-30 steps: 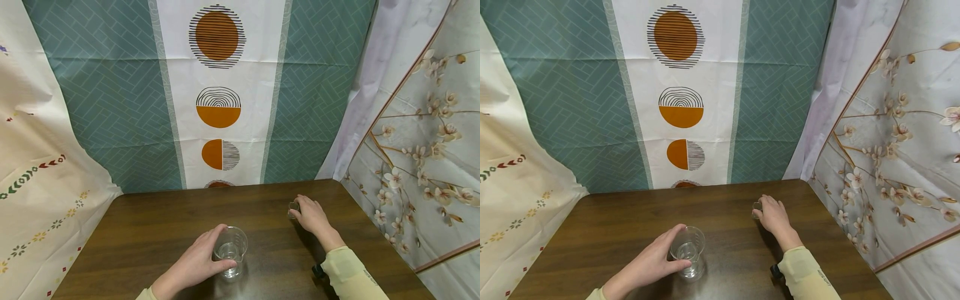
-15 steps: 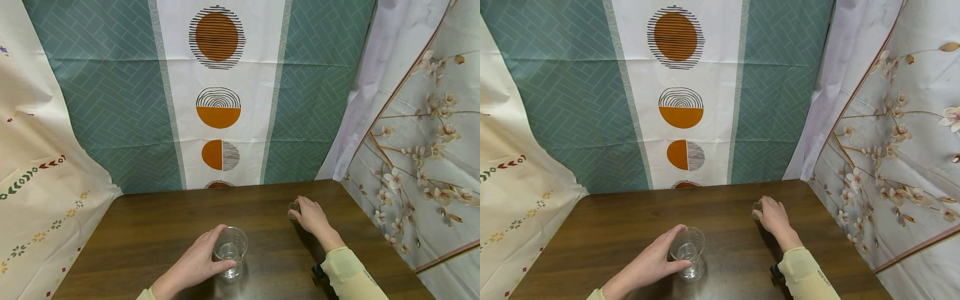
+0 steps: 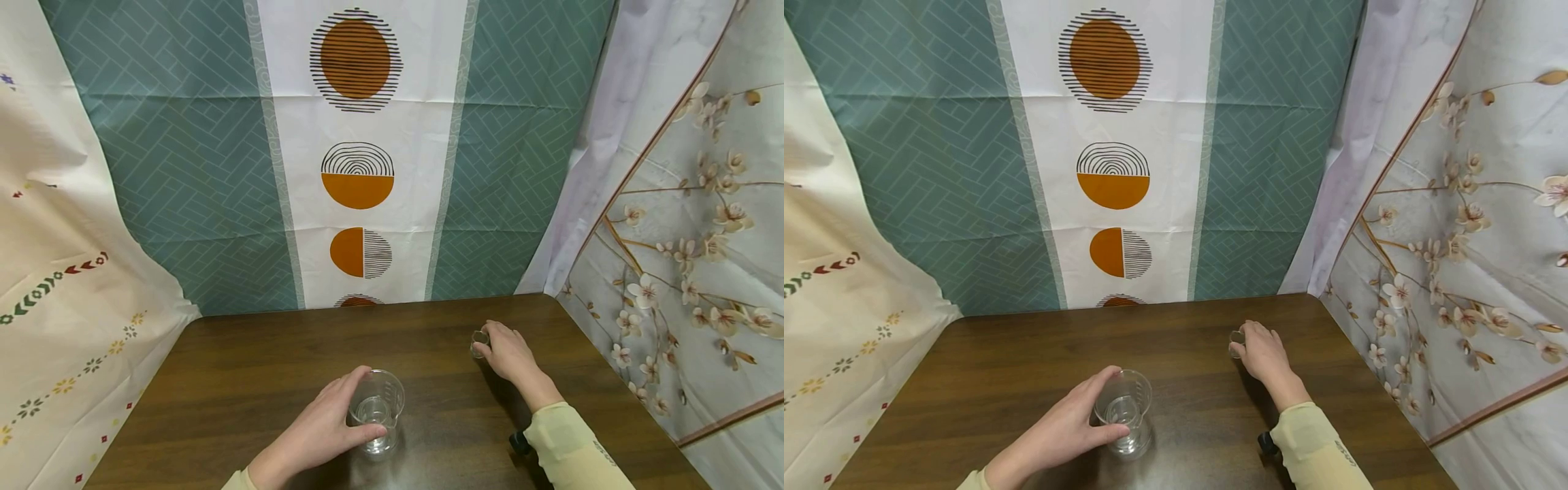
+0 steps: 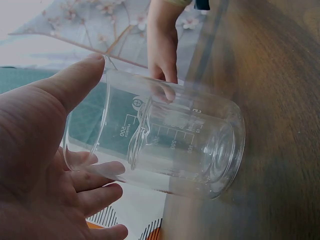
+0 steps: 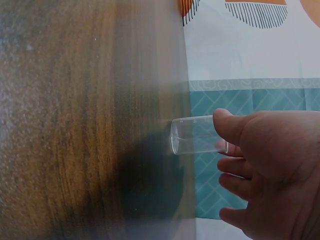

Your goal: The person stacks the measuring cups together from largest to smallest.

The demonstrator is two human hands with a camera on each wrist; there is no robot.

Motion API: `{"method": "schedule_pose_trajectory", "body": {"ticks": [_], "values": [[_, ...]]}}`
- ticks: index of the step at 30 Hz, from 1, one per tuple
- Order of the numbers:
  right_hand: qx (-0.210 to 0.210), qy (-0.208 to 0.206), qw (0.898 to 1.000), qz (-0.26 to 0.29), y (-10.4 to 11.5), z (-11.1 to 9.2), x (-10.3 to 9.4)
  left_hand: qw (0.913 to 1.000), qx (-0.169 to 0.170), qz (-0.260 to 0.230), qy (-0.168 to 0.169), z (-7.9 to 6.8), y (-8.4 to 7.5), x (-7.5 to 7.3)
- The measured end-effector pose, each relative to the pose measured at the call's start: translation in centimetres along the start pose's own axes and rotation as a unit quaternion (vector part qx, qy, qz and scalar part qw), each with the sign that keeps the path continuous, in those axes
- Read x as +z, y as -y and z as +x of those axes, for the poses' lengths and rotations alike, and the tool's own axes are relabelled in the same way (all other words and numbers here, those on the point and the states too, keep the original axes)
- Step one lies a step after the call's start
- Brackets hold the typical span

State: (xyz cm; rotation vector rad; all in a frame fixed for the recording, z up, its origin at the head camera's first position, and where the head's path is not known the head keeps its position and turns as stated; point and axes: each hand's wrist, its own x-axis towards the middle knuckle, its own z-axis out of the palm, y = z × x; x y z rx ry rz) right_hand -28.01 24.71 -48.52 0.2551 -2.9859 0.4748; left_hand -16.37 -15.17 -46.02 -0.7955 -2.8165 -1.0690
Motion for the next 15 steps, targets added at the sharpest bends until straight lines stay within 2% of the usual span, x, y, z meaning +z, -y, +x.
{"method": "schedule_pose_trajectory", "body": {"ticks": [15], "values": [[0.004,0.007,1.000,-0.001,0.30,-0.15,-0.15,1.0000,0.002,-0.001,0.000,-0.01,0.09,0.02]]}}
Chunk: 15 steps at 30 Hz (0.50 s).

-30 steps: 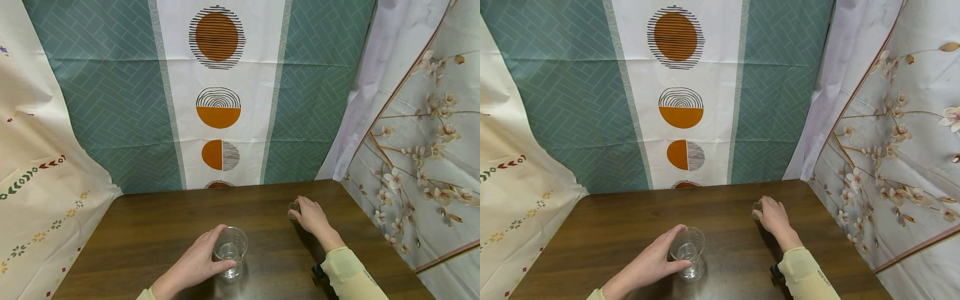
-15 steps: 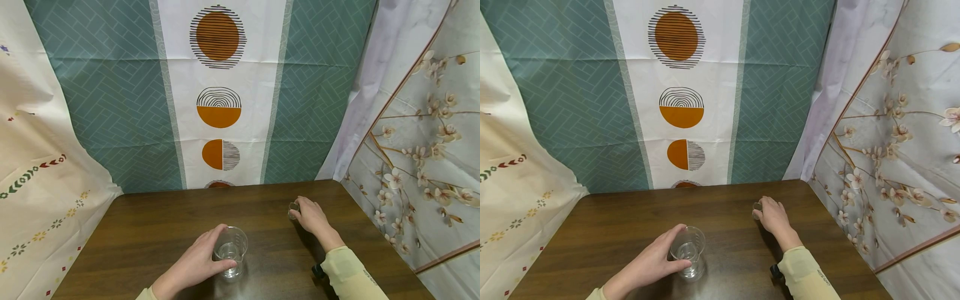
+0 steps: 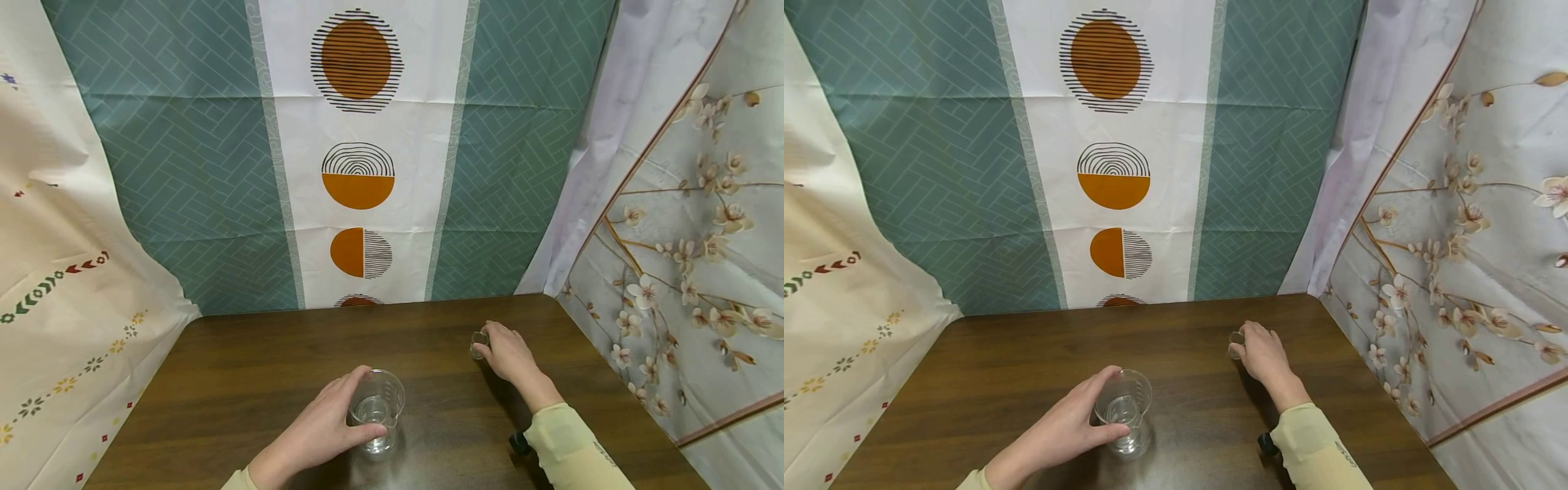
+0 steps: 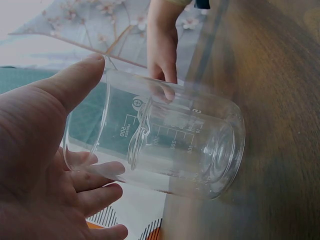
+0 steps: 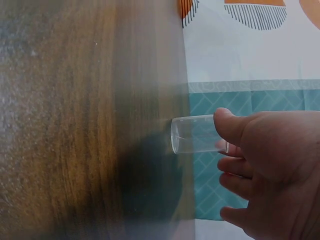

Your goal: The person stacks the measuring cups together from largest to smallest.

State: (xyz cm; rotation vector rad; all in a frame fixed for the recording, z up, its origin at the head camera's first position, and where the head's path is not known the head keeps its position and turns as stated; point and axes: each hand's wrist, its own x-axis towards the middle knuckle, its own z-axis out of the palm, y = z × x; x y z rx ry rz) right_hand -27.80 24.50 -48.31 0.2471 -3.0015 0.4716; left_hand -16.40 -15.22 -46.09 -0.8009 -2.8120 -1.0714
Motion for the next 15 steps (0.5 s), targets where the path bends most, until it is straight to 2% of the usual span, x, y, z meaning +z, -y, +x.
{"method": "schedule_pose_trajectory", "body": {"ticks": [15], "values": [[-0.006,-0.007,1.000,0.003,0.87,-0.37,-0.61,1.0000,-0.007,-0.001,0.003,0.07,-0.06,-0.04]]}}
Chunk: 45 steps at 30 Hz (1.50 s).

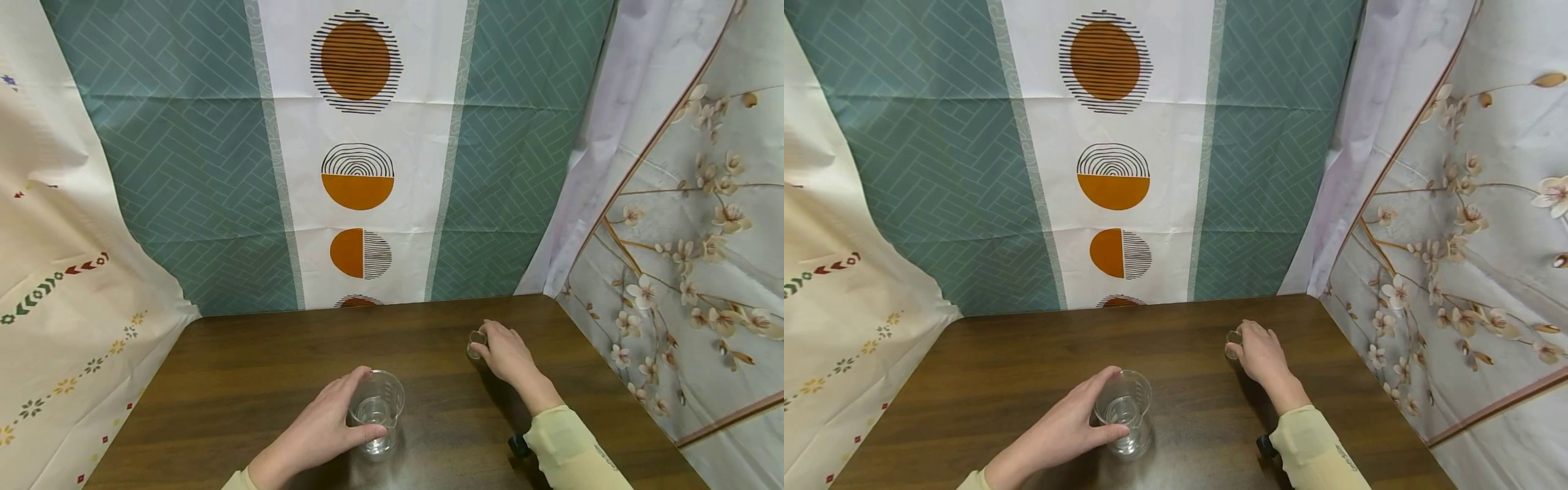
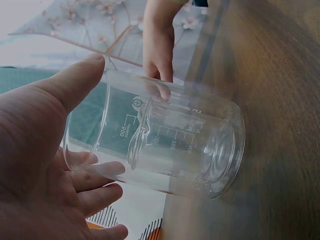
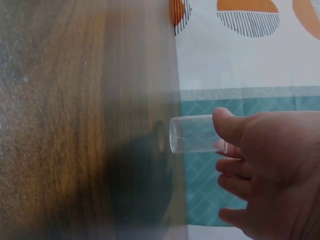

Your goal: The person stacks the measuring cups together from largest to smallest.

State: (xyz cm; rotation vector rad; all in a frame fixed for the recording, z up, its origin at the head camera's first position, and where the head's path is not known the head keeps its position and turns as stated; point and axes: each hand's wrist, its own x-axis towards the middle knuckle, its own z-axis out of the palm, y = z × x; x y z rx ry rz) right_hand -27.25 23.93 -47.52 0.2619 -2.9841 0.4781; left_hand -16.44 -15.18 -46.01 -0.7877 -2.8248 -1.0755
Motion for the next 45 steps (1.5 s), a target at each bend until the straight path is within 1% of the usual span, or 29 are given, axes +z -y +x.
{"method": "schedule_pose_trajectory", "body": {"ticks": [7,18,36,45], "values": [[0.000,0.002,1.000,0.005,0.2,-0.3,-0.1,1.0000,0.002,0.001,-0.001,0.0,0.0,0.0],[-0.013,-0.008,1.000,0.007,0.8,-0.7,-0.5,1.0000,0.004,0.001,-0.003,-0.1,-0.1,0.0],[-0.051,-0.033,0.998,0.013,2.3,-1.5,-0.8,1.0000,0.005,0.002,-0.004,-0.1,-0.2,0.0],[-0.057,-0.028,0.998,0.017,3.0,-1.8,-1.1,1.0000,0.007,-0.001,-0.003,-0.1,-0.2,0.0]]}}
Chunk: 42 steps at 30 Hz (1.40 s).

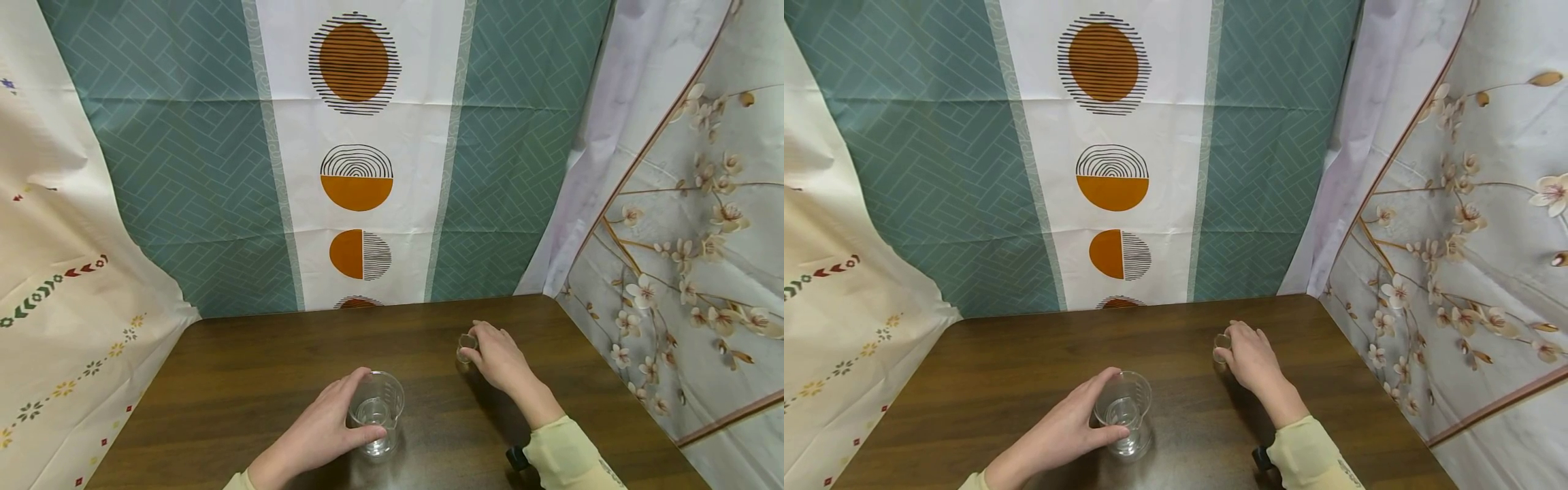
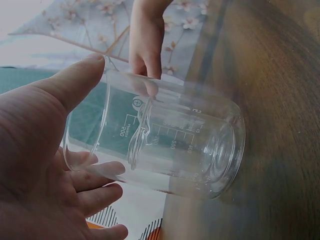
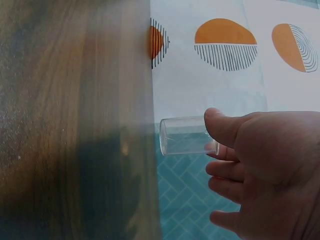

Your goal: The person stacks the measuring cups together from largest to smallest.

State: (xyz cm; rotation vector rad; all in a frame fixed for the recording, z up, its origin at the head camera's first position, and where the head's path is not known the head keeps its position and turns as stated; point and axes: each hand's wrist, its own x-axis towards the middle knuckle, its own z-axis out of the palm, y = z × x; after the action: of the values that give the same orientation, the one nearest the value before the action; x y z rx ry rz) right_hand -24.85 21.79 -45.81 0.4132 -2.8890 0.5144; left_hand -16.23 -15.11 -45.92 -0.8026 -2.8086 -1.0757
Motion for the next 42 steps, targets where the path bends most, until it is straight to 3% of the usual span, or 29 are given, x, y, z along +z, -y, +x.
{"method": "schedule_pose_trajectory", "body": {"ticks": [42], "values": [[-0.038,-0.012,0.999,-0.008,3.1,-1.5,-0.8,1.0000,-0.004,-0.003,0.001,0.0,0.2,0.0]]}}
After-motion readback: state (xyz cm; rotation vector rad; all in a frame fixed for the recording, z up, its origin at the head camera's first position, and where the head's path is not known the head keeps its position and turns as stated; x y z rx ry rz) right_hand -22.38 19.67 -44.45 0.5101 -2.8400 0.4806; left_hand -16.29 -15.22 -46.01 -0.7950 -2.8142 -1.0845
